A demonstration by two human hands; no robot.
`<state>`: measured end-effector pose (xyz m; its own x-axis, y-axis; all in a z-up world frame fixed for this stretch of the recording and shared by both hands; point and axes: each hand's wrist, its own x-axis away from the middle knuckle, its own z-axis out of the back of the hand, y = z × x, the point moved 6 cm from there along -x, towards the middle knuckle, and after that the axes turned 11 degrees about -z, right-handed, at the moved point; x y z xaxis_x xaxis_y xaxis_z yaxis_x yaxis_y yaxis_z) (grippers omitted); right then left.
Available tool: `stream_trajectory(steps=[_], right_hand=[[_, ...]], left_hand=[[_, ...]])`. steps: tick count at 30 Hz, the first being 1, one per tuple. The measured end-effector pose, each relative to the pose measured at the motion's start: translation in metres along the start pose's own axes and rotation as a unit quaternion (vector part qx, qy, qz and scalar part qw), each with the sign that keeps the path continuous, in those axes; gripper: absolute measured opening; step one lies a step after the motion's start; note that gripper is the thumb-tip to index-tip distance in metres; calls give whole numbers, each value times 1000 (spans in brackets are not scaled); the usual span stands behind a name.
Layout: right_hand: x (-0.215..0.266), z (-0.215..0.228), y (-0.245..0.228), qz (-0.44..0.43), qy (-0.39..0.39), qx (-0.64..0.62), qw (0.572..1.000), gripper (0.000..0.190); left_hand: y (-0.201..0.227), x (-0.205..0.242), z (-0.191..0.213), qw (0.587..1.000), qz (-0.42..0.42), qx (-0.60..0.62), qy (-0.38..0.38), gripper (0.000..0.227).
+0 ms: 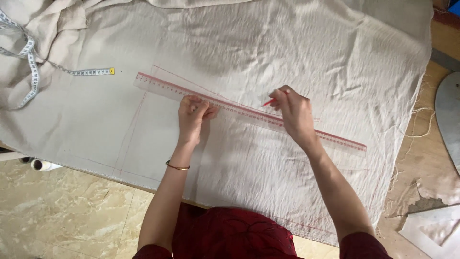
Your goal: The person uses a curved pattern piece and a red pencil to trace a shape onto a large piece of white fabric. They then use a long ruler to draw straight lines and additional curves on the fabric. Finally, the person uses a pair of large shears to cut the fabric along the marked lines, separating the pattern piece from the rest of the material.
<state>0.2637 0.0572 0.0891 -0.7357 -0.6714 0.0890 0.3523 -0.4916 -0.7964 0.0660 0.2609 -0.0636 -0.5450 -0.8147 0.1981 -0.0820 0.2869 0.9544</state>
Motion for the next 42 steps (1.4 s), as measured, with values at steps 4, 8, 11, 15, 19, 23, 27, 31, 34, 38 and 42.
stream_trajectory(steps=[4, 8, 11, 15, 19, 23, 27, 31, 34, 38, 42], right_hand=[[13, 15, 33, -8, 20, 46, 999, 27], [13, 8, 29, 18, 26, 90, 995, 30], [7, -4, 28, 43, 39, 131, 990, 30], [-1, -22, 30, 83, 53, 206, 974, 38], [-10, -36, 7, 99, 30, 207, 973, 37], [-28, -67, -29, 110, -12, 125, 986, 29], [-36, -55, -61, 75, -32, -66, 994, 27], [2, 11, -21, 41, 44, -91, 994, 26], [64, 71, 16, 10, 148, -44, 988, 31], [163, 109, 35, -8, 234, 67, 970, 23], [244, 63, 72, -87, 107, 222, 965, 29]], left_hand=[[18, -1, 27, 999, 7, -23, 23, 27], [45, -13, 19, 999, -27, -22, 12, 26], [44, -23, 16, 999, -33, -22, 5, 28], [29, -29, 24, 999, -35, -20, 11, 28], [22, -27, 27, 999, -35, -36, 14, 28], [26, -28, 21, 999, -35, -38, 11, 27], [51, -19, 7, 999, -15, -18, 22, 24], [52, -1, 21, 1000, 23, 15, 1, 30], [51, 34, 37, 998, 60, 36, -8, 30], [53, 92, 47, 990, 87, 106, -29, 25], [36, 138, 37, 981, 132, 124, -71, 17]])
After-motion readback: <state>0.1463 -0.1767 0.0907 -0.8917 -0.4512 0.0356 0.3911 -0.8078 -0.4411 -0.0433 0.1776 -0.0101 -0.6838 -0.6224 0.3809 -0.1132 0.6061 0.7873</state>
